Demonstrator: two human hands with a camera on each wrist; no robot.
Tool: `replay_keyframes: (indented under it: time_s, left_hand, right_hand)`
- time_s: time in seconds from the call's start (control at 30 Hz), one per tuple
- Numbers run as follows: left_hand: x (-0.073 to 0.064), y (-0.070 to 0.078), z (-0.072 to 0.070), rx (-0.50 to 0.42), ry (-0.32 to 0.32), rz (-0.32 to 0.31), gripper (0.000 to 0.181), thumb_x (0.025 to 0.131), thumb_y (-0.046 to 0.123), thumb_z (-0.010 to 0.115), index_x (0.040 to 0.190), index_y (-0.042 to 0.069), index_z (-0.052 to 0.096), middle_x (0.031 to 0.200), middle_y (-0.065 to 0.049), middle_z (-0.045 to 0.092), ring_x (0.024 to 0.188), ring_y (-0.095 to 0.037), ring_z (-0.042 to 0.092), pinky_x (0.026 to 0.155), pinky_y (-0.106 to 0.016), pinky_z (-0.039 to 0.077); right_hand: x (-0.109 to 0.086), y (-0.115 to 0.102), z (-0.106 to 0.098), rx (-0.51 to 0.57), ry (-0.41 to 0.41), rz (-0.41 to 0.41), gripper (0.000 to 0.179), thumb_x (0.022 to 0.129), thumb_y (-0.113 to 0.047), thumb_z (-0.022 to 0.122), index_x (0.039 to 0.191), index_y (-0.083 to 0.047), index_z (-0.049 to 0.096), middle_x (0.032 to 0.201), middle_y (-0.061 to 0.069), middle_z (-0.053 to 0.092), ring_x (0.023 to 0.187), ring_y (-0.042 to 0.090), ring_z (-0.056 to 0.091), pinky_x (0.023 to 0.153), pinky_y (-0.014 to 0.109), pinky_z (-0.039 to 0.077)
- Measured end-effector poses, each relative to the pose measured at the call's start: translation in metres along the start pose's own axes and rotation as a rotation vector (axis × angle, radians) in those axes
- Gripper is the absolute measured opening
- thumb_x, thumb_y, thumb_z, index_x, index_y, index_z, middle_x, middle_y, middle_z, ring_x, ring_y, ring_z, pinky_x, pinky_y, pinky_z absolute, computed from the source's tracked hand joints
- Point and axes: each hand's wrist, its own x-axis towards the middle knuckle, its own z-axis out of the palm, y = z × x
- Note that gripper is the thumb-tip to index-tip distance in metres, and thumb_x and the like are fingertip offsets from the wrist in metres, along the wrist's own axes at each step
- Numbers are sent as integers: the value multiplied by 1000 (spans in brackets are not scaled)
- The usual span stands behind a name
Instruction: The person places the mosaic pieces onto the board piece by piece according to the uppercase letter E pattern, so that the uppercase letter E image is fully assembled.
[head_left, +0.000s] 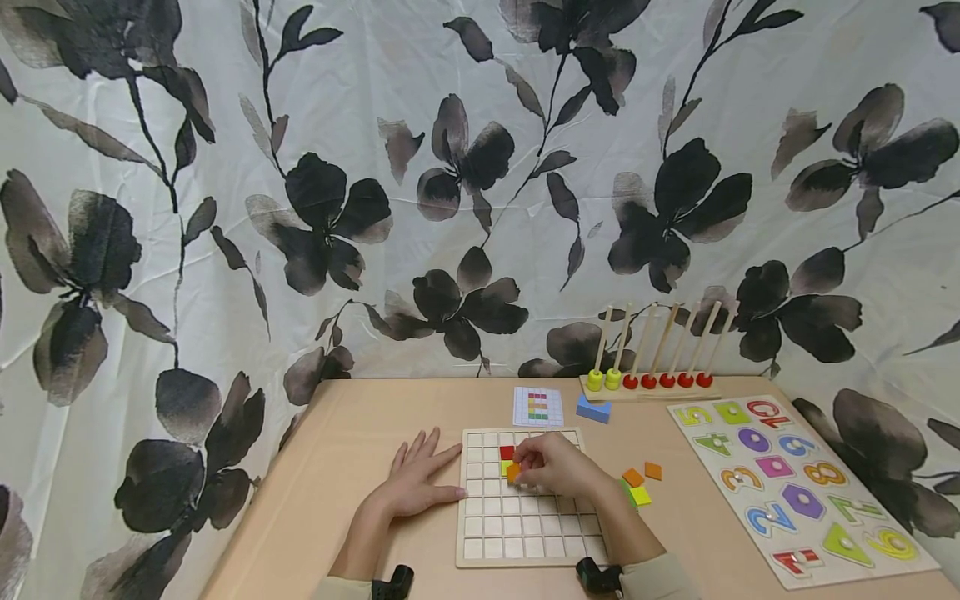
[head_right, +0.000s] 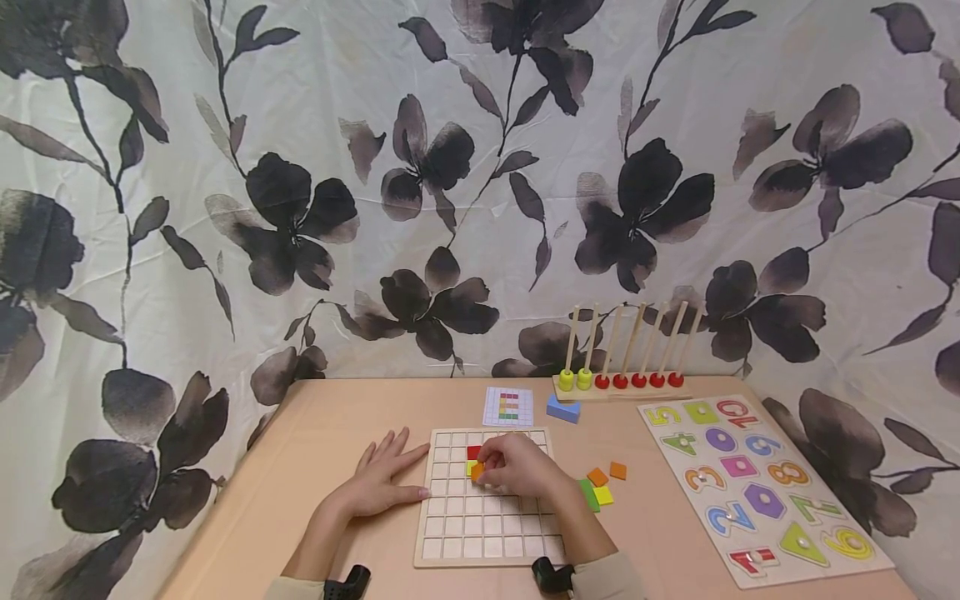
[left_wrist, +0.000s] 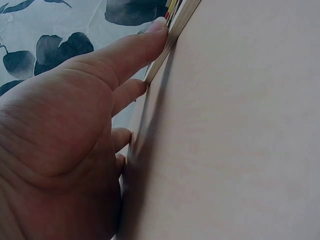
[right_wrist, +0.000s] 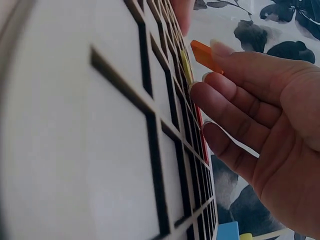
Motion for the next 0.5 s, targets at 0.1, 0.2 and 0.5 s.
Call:
replay_keyframes:
  time_s: [0.1, 0.2, 0.5]
  left_hand:
    - [0, 0, 0, 1, 1, 4, 81, 87, 60, 76, 156, 25, 50, 174, -20, 14, 162, -44, 2, 126, -67, -6]
    - [0, -1, 0, 5, 1, 6, 81, 87, 60, 75, 156, 25, 50, 174, -20, 14, 162, -44, 2, 126, -67, -6]
    - [1, -2, 1, 12, 2, 7, 82, 87, 61, 75, 156, 25, 50, 174, -19, 14, 162, -44, 2, 126, -67, -6]
  right_hand:
    - [1, -1, 4, -19, -18, -5, 17, 88, -16, 85, 99, -10, 74, 80, -5, 64, 75, 10, 58, 67, 20, 51]
    - [1, -2, 6, -27, -39, -5, 17, 88, -18, 85, 98, -10, 74, 78, -5, 64, 74, 9, 57, 66, 21, 50]
    - [2, -2, 10, -50, -58, -36, 18, 87, -18, 85, 96, -9, 72, 76, -5, 62, 71, 6, 55, 66, 20, 48]
